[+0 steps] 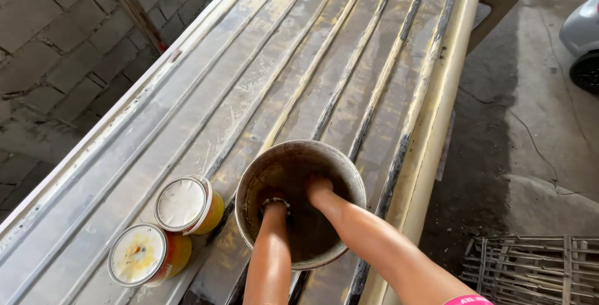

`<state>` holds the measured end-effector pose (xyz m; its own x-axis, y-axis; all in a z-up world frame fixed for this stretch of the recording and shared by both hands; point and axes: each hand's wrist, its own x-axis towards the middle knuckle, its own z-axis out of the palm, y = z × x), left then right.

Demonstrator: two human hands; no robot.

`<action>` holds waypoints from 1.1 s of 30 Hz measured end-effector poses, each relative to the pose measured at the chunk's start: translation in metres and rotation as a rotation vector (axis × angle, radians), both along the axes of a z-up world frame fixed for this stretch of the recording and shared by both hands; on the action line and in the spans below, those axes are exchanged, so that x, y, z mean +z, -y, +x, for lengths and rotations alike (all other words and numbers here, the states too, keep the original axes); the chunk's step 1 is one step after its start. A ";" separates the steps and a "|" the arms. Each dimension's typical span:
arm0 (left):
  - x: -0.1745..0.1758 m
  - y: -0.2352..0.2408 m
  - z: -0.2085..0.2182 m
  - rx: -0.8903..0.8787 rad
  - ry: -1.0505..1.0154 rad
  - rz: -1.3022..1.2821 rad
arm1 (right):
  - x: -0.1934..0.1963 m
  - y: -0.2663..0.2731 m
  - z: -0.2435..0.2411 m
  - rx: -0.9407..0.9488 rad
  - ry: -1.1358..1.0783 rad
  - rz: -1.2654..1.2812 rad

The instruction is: Sanding a car body panel using a sanding block and water to smooth the surface.

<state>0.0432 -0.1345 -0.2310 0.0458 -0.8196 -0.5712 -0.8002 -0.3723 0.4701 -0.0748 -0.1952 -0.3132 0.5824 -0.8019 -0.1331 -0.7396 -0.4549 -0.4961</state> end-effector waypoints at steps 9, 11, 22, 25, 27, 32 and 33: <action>0.060 -0.047 0.098 0.070 -0.166 -0.108 | 0.032 0.022 -0.007 0.048 0.235 0.351; 0.059 -0.073 0.097 0.107 -0.205 -0.108 | 0.043 0.006 -0.012 0.077 0.275 0.463; 0.041 0.036 0.008 0.153 -0.395 -0.289 | 0.093 0.051 -0.035 0.160 0.513 0.894; 0.046 0.036 0.017 0.182 -0.426 -0.347 | 0.086 0.056 -0.025 0.217 0.570 1.024; 0.064 0.046 0.038 0.166 -0.415 -0.381 | 0.083 0.070 -0.005 0.252 0.650 1.103; 0.102 0.025 0.057 0.182 -0.457 -0.488 | 0.082 0.076 0.021 0.355 0.730 1.314; 0.114 0.018 0.065 0.202 -0.466 -0.520 | 0.088 0.080 0.033 0.390 0.723 1.359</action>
<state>0.1080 -0.1526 -0.1168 0.0722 -0.9917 -0.1069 -0.4128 -0.1272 0.9019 -0.0418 -0.2755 -0.2257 0.9708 -0.1144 -0.2108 -0.1261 0.5041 -0.8544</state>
